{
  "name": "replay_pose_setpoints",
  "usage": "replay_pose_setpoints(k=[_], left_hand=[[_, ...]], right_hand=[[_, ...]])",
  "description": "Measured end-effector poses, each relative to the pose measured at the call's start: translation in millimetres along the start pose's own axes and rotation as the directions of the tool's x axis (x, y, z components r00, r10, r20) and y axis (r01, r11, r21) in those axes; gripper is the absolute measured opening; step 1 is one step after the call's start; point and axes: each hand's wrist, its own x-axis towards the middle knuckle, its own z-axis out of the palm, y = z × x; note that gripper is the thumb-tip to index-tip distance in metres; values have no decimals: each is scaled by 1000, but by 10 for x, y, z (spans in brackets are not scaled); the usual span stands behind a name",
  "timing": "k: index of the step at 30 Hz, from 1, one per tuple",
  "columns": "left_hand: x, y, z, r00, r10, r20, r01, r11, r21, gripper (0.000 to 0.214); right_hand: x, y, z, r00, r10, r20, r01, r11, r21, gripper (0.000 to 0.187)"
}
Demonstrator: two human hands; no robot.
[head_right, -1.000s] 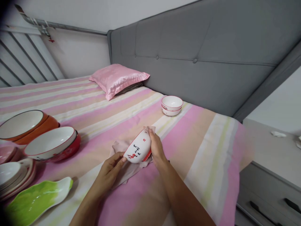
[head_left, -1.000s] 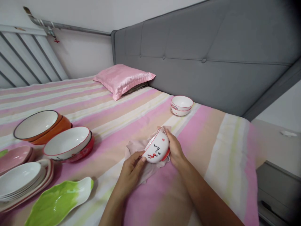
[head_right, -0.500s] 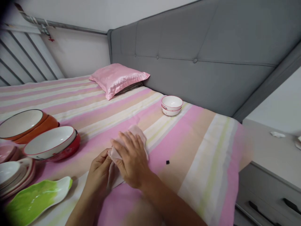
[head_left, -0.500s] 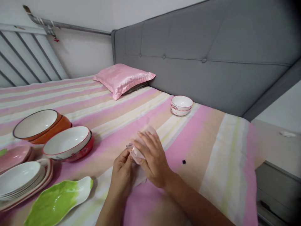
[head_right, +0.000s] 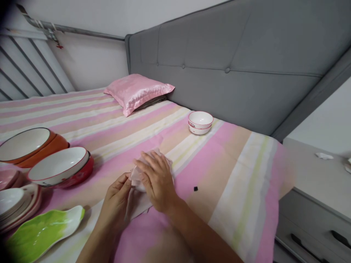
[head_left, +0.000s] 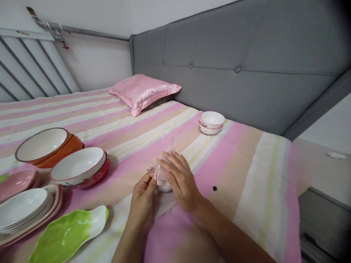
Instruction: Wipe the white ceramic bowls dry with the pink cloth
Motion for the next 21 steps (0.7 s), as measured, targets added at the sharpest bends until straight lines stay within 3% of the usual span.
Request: replay_pose_setpoints(k=[4,8,11,13,17,21], left_hand=[[-8,52,47,1000,5,-12,-5,1000,25,25],[-25,72,62,999,-15,-36,16,1000,21,25],[-29,76,60,999,-23,-38,24,1000,20,25],[-26,88,62,999,-21,-47,22,999,24,26],[-19,133,79,996,10,-93,-10,1000,2,28],[-12,134,49,995,2,-100,-5,999,-38,28]], right_hand=[[19,155,20,987,147,-58,-130,964,233,39],[20,294,77,955,293,-40,-244,857,453,41],[9,322,110,929,371,-16,-310,799,516,43],[-3,296,112,940,341,-24,-292,839,459,45],[-22,174,72,992,127,-26,-121,979,161,49],[-32,30,28,995,-69,70,75,994,-83,47]])
